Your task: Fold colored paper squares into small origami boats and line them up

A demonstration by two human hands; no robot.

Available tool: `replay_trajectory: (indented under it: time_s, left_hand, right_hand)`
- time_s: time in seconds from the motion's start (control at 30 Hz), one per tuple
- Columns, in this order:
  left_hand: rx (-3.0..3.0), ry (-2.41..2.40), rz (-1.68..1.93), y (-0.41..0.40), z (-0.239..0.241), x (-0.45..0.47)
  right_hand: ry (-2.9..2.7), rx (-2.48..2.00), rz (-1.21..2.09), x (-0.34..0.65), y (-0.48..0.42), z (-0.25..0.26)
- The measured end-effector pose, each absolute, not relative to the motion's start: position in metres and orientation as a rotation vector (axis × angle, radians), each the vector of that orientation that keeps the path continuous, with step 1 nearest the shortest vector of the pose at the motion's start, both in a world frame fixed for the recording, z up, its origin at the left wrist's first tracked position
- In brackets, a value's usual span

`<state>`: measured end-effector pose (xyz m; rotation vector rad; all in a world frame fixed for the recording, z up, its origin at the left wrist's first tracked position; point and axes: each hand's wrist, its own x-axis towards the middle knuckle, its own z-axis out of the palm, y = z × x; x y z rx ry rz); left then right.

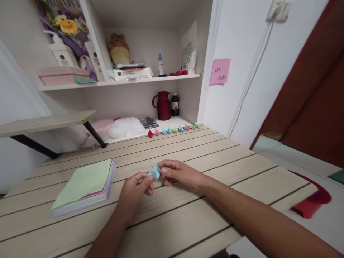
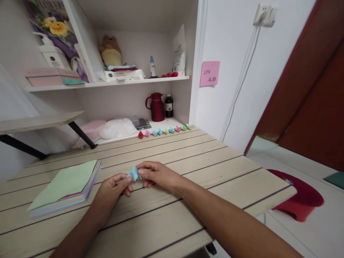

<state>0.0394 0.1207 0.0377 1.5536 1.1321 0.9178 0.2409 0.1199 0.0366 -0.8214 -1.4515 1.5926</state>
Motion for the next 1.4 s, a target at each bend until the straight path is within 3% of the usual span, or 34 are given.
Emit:
replay_trajectory:
  time_s: [0.4, 0.93, 1.23, 1.4]
  left_hand:
    - [1.594, 1.034, 0.749, 0.122, 0.039, 0.034]
    - [1.65, 0.992, 0.835, 0.116, 0.043, 0.035]
    - [1.538, 0.955, 0.824, 0.12, 0.04, 0.038]
    - [1.44, 0.956, 0.864, 0.122, 0.035, 0.035]
  right_hand:
    - [-1.579, -0.742, 1.332, 0.243, 0.125, 0.034]
    - [-1.583, -0.751, 1.502, 0.228, 0.119, 0.032]
    - [-1.765, -0.899, 1.036, 0.229, 0.121, 0.027]
    - [-1.835, -0.922, 0.938, 0.227, 0.12, 0.027]
